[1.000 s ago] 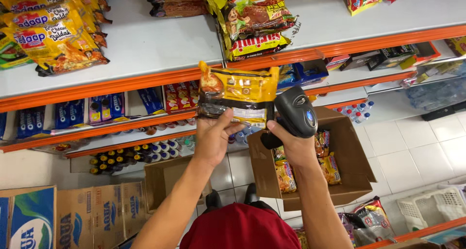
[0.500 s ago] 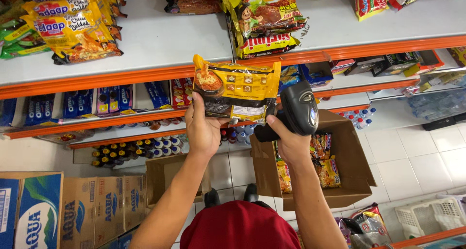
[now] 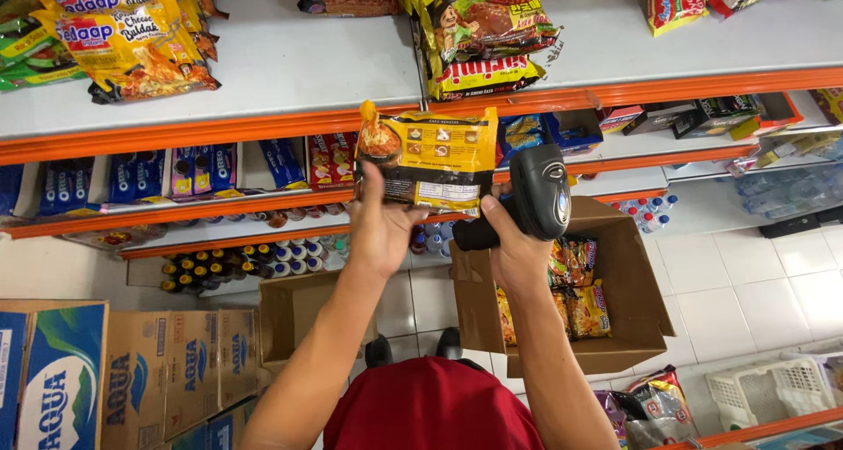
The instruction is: The person scans packages of instant noodles on shelves and inside a cardboard box using a handheld barcode scanner.
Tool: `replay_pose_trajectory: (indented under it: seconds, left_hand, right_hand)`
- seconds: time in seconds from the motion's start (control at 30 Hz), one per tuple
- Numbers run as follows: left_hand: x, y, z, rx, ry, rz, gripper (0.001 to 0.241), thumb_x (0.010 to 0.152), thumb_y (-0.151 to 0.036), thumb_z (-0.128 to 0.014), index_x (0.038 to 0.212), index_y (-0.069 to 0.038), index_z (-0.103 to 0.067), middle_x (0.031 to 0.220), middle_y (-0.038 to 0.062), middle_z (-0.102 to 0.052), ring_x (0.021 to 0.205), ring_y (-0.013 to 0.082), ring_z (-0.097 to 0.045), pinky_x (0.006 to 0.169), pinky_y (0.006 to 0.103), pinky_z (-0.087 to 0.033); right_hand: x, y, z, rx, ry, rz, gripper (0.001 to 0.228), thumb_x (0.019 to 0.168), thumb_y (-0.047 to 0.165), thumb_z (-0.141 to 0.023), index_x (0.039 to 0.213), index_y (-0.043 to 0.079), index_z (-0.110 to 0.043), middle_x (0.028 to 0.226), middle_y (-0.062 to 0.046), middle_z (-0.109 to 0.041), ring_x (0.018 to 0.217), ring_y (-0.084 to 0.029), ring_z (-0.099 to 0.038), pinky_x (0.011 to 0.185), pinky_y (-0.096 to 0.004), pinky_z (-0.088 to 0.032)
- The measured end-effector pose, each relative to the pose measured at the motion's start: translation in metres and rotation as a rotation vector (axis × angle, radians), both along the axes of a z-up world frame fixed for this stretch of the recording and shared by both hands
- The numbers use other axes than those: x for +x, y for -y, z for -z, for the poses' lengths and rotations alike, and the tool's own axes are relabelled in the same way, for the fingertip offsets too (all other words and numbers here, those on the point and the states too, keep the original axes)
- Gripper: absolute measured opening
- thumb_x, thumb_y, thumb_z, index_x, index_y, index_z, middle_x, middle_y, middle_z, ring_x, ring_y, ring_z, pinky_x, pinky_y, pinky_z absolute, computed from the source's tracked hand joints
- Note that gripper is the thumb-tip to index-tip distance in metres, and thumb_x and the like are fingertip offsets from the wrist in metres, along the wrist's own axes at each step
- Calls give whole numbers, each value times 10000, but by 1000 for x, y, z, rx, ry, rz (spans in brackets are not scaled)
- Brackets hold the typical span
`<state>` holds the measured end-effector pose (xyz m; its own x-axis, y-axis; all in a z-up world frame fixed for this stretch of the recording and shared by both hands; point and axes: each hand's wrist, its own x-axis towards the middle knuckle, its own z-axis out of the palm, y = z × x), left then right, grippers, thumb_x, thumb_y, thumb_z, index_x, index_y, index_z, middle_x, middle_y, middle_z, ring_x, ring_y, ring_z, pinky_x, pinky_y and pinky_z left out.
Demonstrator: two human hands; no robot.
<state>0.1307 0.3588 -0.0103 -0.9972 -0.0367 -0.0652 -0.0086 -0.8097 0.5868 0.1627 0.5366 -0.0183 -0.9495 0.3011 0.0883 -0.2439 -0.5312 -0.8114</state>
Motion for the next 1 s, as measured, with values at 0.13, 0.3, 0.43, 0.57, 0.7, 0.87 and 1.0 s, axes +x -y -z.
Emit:
replay_pose_trajectory:
  seconds: [0.13, 0.3, 0.43, 0.57, 0.7, 0.87, 1.0]
  left_hand:
    - [6, -17, 12, 28, -102, 123, 370, 958, -171, -719, 1283, -46, -594, 1219, 136, -697, 1076, 255, -720, 894, 442, -630]
    - [2, -21, 18, -67, -105, 86, 323, 979, -13, -718, 1287, 5, -621, 1209, 143, -701, 1094, 252, -702, 933, 432, -605]
    - [3, -21, 10, -72, -45, 106, 322, 952, -36, -705, 1264, -31, -626, 1190, 106, -713, 1087, 218, -710, 936, 403, -623]
    - [3, -18, 4, -97, 34, 155, 318, 956, -64, -700, 1262, -9, -639, 1185, 115, -726, 1047, 206, -738, 832, 368, -652]
    - [0, -14, 6, -130, 4, 141, 338, 926, -56, -722, 1250, -23, -631, 1155, 125, -725, 1000, 217, -746, 787, 355, -668]
    - [-4, -10, 26, -139, 19, 166, 302, 986, -122, -754, 1217, 53, -667, 1148, 130, -737, 987, 199, -734, 857, 329, -640]
    - [-3, -18, 35, -109, 46, 151, 272, 968, -194, -734, 1173, -18, -696, 1108, 99, -747, 993, 157, -719, 853, 312, -622]
  right_hand:
    - [2, 1, -2, 46, 9, 11, 398, 890, -103, -727, 1239, 42, -605, 1117, -50, -624, 1046, -158, -629, 935, -332, -538]
    - [0, 3, -2, 76, 9, 89, 388, 907, -94, -729, 1254, 32, -610, 1098, -53, -632, 1003, -151, -630, 887, -312, -546]
    - [0, 2, -10, 130, 56, 5, 392, 891, -104, -732, 1243, 23, -613, 1084, -48, -635, 966, -148, -637, 851, -303, -550]
    - [3, 2, -20, 140, 34, -75, 482, 854, -102, -713, 1297, 51, -606, 1067, -45, -650, 920, -141, -638, 812, -294, -550]
    - [1, 5, -14, 134, 1, -10, 422, 888, -126, -738, 1267, 3, -607, 1075, -51, -621, 956, -144, -631, 859, -303, -551]
    - [-1, 3, 3, 131, 59, -1, 429, 872, -125, -741, 1245, 30, -598, 1107, -43, -602, 984, -138, -624, 869, -297, -548]
    - [1, 2, 15, 185, -26, 39, 416, 890, -108, -745, 1250, 39, -599, 1132, -38, -603, 1029, -138, -602, 912, -292, -521]
